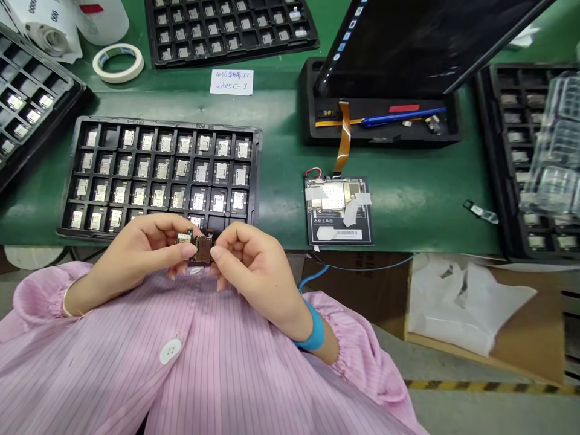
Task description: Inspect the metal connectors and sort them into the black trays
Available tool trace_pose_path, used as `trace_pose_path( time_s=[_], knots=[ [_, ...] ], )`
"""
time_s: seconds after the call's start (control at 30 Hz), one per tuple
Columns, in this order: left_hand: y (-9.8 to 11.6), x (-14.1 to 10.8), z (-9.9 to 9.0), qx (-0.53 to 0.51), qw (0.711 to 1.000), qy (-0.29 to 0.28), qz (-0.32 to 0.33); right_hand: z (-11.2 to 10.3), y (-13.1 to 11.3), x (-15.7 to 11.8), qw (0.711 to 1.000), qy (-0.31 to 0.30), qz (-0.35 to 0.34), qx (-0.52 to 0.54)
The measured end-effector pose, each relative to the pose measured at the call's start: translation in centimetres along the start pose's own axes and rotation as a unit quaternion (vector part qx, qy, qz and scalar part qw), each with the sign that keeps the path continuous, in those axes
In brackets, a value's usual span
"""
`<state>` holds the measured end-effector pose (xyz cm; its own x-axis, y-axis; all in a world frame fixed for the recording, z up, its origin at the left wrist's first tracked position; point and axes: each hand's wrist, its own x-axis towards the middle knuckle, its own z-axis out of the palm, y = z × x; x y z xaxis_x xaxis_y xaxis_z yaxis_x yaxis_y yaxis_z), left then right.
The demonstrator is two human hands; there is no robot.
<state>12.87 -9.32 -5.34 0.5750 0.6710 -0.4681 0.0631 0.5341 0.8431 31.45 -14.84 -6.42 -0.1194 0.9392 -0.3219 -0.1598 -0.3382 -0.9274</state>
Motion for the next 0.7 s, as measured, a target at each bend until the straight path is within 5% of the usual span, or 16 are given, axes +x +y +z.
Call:
trace_pose_path(
  time_s=[0.7],
  knots=[
    [-0.30,0.12,-0.77,-0.148,0.985,-0.085,-0.031,-0.21,0.24,0.08,0.999,0.033,0.013,-0.023]
  ],
)
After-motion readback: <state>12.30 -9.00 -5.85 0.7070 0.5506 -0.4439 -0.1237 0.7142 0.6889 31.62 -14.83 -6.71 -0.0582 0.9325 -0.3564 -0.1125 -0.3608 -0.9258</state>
